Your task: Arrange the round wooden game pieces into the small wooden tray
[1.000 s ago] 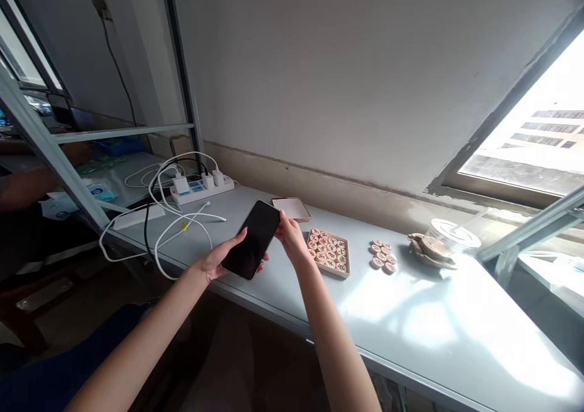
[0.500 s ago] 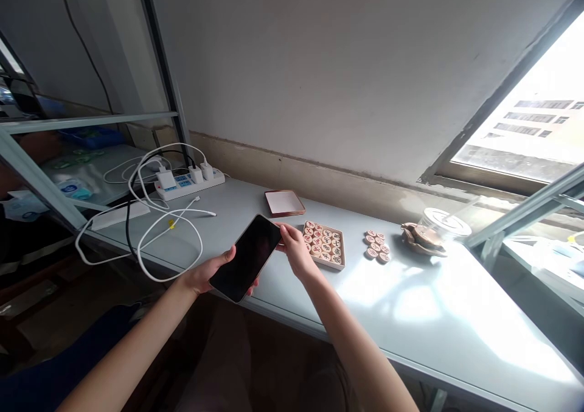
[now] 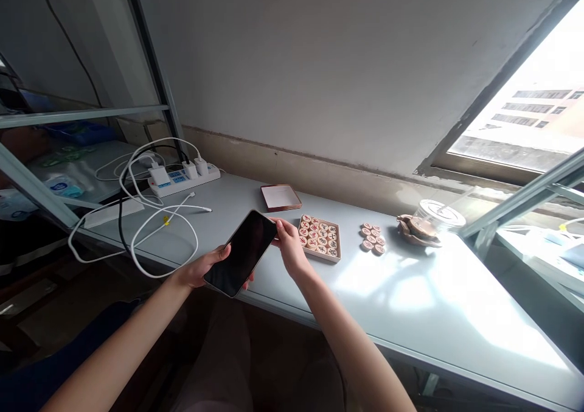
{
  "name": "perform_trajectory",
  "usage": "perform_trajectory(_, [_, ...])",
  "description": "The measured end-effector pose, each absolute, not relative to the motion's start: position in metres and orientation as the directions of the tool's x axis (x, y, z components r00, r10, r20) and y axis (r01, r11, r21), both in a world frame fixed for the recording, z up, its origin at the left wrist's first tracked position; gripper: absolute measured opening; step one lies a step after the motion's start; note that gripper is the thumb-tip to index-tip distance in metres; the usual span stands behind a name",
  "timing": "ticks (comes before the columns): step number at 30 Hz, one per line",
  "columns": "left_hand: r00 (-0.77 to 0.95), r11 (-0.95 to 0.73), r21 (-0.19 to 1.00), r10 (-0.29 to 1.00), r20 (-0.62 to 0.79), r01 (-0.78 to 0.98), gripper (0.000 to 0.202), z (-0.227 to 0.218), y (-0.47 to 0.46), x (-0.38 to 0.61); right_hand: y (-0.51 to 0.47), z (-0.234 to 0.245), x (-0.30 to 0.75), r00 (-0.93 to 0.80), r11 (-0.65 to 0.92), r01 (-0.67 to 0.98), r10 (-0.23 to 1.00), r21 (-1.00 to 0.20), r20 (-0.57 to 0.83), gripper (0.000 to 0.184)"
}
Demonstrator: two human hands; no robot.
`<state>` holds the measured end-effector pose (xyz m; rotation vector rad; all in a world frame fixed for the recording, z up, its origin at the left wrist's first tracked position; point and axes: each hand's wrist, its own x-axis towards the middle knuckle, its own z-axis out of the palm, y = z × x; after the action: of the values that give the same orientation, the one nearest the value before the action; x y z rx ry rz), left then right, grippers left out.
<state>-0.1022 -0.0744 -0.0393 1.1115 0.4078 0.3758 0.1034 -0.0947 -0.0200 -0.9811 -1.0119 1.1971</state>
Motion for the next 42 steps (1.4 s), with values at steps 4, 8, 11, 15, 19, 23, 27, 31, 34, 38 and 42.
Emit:
perform_trajectory(4, [0.878,0.404,0.910,0.466,-0.114,-0.096,0.057,-0.039,-0.074,-0.101,-0.094,-0.024,0.101,0.112,0.117,-0.234,0.989,-0.965,0.093,0.042])
perform_trajectory(8, [0.877,0.417,0.904,0.464,-0.125,-0.092,0.057,-0.039,-0.071,-0.105,-0.094,-0.025,0.103,0.078,0.137,-0.240,0.990,-0.961,0.121,0.044])
perform_trajectory(11, [0.885,0.422,0.905,0.440,-0.153,-0.054,0.058,-0.030,-0.071,-0.110,-0.099,-0.012,0.118,-0.150,0.133,-0.226,0.974,-0.965,0.169,0.042])
perform_trajectory(15, [0.926,0.434,0.900,0.326,-0.191,0.033,0.057,-0.012,-0.075,-0.114,-0.108,0.018,0.147,-0.531,0.023,-0.130,0.843,-0.991,0.089,0.043])
perform_trajectory(19, [0.949,0.465,0.882,0.237,-0.207,0.076,0.059,-0.006,-0.077,-0.111,-0.109,0.037,0.165,-0.676,-0.036,-0.031,0.737,-0.999,-0.005,0.049])
perform_trajectory(23, [0.958,0.517,0.855,0.218,-0.188,0.051,0.061,-0.015,-0.072,-0.108,-0.104,0.039,0.164,-0.695,-0.047,-0.004,0.719,-0.999,-0.031,0.050])
perform_trajectory(27, [0.971,0.565,0.821,0.146,-0.188,0.074,0.067,-0.021,-0.066,-0.106,-0.100,0.040,0.162,-0.751,-0.079,0.005,0.658,-0.997,-0.056,0.042])
perform_trajectory(31, [0.978,0.559,0.828,0.142,-0.151,0.047,0.067,-0.022,-0.059,-0.105,-0.096,0.047,0.165,-0.789,-0.142,0.027,0.605,-0.990,-0.108,0.047])
perform_trajectory(34, [0.983,0.582,0.812,0.124,-0.136,0.039,0.067,-0.026,-0.054,-0.106,-0.092,0.050,0.167,-0.772,-0.137,0.057,0.622,-0.989,-0.130,0.041])
perform_trajectory(38, [0.988,0.603,0.797,0.105,-0.110,0.025,0.068,-0.031,-0.050,-0.106,-0.089,0.051,0.165,-0.751,-0.120,0.075,0.646,-0.990,-0.135,0.041])
perform_trajectory(42, [0.987,0.567,0.824,0.120,-0.110,0.023,0.063,-0.030,-0.051,-0.105,-0.090,0.048,0.163,-0.745,-0.118,0.057,0.656,-0.991,-0.121,0.044])
